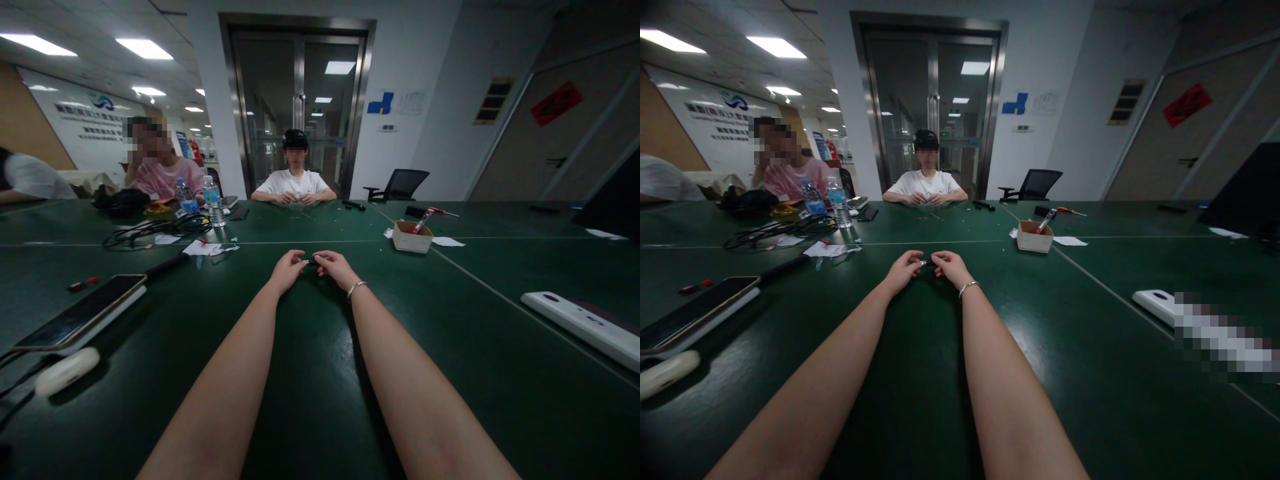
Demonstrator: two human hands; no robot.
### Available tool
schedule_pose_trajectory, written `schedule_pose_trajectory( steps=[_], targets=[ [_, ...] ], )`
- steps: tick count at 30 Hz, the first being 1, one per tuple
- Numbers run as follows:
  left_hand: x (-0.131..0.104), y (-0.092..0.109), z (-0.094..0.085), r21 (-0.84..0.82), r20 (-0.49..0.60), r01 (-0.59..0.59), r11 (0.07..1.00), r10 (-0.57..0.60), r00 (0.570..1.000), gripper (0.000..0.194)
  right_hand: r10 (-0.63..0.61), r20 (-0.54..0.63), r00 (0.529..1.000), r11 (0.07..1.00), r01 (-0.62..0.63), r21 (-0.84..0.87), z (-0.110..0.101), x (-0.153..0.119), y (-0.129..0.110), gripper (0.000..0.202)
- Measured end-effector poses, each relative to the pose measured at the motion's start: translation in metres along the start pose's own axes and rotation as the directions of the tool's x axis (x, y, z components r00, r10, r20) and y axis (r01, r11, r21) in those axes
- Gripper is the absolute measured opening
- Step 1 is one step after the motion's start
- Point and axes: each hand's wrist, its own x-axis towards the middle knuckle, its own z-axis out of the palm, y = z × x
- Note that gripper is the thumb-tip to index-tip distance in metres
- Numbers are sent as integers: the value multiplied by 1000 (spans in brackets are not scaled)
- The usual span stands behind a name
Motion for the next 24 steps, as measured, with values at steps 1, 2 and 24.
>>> schedule_pose_trajectory(
  steps=[1,2,24],
  targets=[
    [0,0,0,4,-2,1,1000,-1,1000,36,2,-2,1000,1000,-2,3,0,0,0,8],
    [0,0,0,4,-4,2,1000,-2,1000,36,4,-2,1000,1000,-4,5,1,-1,-1,8],
    [8,-14,0,4,-1,-28,1000,28,1000,33,10,-19,1000,1000,-9,25,1,-3,-3,10]
  ],
)
